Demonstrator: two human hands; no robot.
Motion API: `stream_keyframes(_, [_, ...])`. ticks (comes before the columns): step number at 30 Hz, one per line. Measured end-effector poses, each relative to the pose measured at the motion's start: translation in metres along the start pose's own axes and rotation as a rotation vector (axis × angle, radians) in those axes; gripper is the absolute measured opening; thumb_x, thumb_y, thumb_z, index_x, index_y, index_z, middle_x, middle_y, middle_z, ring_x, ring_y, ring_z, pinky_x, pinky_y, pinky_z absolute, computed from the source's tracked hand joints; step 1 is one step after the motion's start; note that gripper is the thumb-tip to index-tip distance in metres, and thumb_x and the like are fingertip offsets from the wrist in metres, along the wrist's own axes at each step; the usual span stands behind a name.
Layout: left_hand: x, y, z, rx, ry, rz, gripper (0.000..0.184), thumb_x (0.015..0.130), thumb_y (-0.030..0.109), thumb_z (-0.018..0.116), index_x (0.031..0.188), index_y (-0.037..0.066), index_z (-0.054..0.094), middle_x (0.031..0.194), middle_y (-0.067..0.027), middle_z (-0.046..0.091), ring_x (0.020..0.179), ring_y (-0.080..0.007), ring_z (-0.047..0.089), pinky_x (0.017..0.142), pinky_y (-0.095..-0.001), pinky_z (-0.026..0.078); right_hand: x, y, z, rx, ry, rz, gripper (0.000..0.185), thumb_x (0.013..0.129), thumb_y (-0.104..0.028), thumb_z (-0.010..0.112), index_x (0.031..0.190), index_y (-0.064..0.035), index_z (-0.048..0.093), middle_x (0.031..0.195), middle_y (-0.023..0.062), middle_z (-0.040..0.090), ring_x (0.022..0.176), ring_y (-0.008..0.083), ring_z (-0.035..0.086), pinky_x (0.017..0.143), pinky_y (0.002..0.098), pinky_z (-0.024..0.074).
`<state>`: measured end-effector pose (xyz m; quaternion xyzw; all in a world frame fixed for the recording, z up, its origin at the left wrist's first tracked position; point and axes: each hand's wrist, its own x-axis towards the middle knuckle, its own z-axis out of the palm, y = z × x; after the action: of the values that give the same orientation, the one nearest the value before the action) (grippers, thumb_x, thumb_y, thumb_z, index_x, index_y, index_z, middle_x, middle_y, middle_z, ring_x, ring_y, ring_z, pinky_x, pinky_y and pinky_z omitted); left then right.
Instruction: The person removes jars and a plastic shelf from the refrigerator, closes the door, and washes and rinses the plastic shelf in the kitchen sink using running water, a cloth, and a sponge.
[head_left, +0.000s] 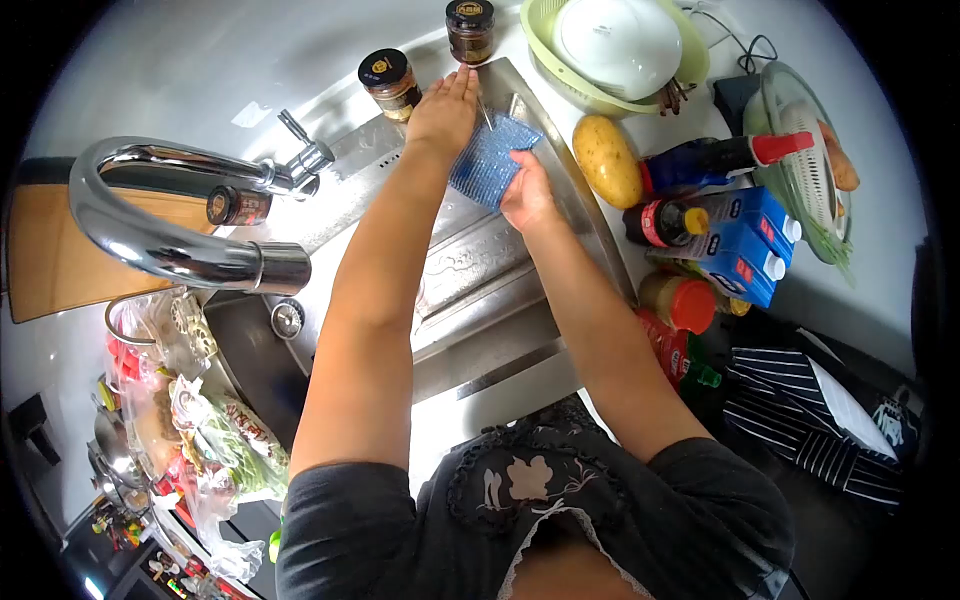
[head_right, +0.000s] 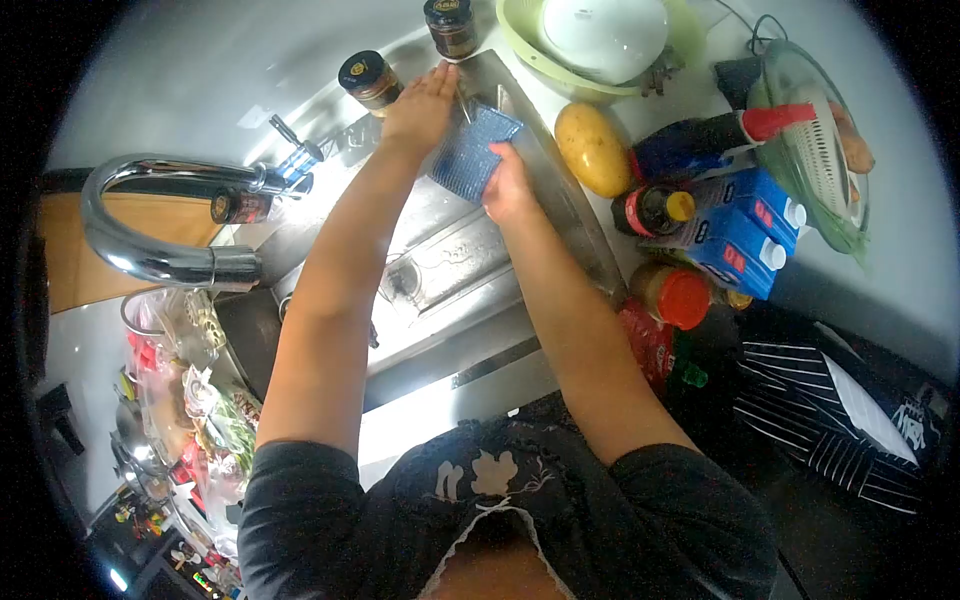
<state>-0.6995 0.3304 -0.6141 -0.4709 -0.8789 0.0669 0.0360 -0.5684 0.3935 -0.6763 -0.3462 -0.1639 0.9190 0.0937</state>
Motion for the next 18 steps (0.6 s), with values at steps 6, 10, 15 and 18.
stream_keyframes(6, [0.0, 0.002, 0.015, 0.018, 0.032, -0.007, 0.049, 0.087, 0.009, 0.03, 0.135, 0.005, 0.023, 0.142, -0.0089, 0.023, 0.128, -0.0214, 0.029, 0.107, -0.0324, 0.023, -0.001, 0.001, 0.0, -0.007, -0.06, -0.04, 0.037, 0.076, -0.023, 0.052, 0.106, -0.002, 0.051, 0.105, 0.0117, 0.058, 0.093, 0.0259, 0.056, 0.086, 0.0368, 0.0422])
stream_keyframes(10, [-0.018, 0.001, 0.019, -0.122, 0.176, 0.018, 0.051, 0.085, 0.007, 0.031, 0.135, 0.006, 0.023, 0.142, -0.0102, 0.023, 0.128, -0.0232, 0.028, 0.106, -0.0326, 0.023, -0.003, 0.005, -0.014, -0.385, 0.107, -0.242, 0.037, 0.076, -0.021, 0.055, 0.107, -0.0008, 0.052, 0.101, 0.0108, 0.059, 0.087, 0.0229, 0.056, 0.08, 0.0323, 0.0431])
stream_keyframes(15, [-0.192, 0.009, 0.021, -0.727, 0.232, -0.411, 0.057, 0.07, -0.006, 0.047, 0.124, 0.01, 0.042, 0.122, -0.0162, 0.044, 0.104, -0.0351, 0.049, 0.087, -0.0392, 0.042, -0.049, 0.042, -0.049, -1.854, -0.092, -0.58, 0.031, 0.076, -0.021, 0.055, 0.106, -0.0167, 0.061, 0.087, 0.0137, 0.062, 0.08, 0.0226, 0.058, 0.075, 0.0346, 0.0447])
stream_keyframes(18, [-0.287, 0.025, 0.081, -0.747, -0.027, -0.844, 0.05, 0.079, 0.018, 0.053, 0.124, 0.004, 0.036, 0.116, -0.0231, 0.043, 0.098, -0.0388, 0.051, 0.082, -0.0421, 0.045, -0.037, 0.069, -0.079, -2.383, -0.174, -0.751, 0.036, 0.076, -0.017, 0.057, 0.111, -0.0224, 0.058, 0.101, 0.0058, 0.06, 0.098, 0.0241, 0.053, 0.083, 0.0373, 0.0424])
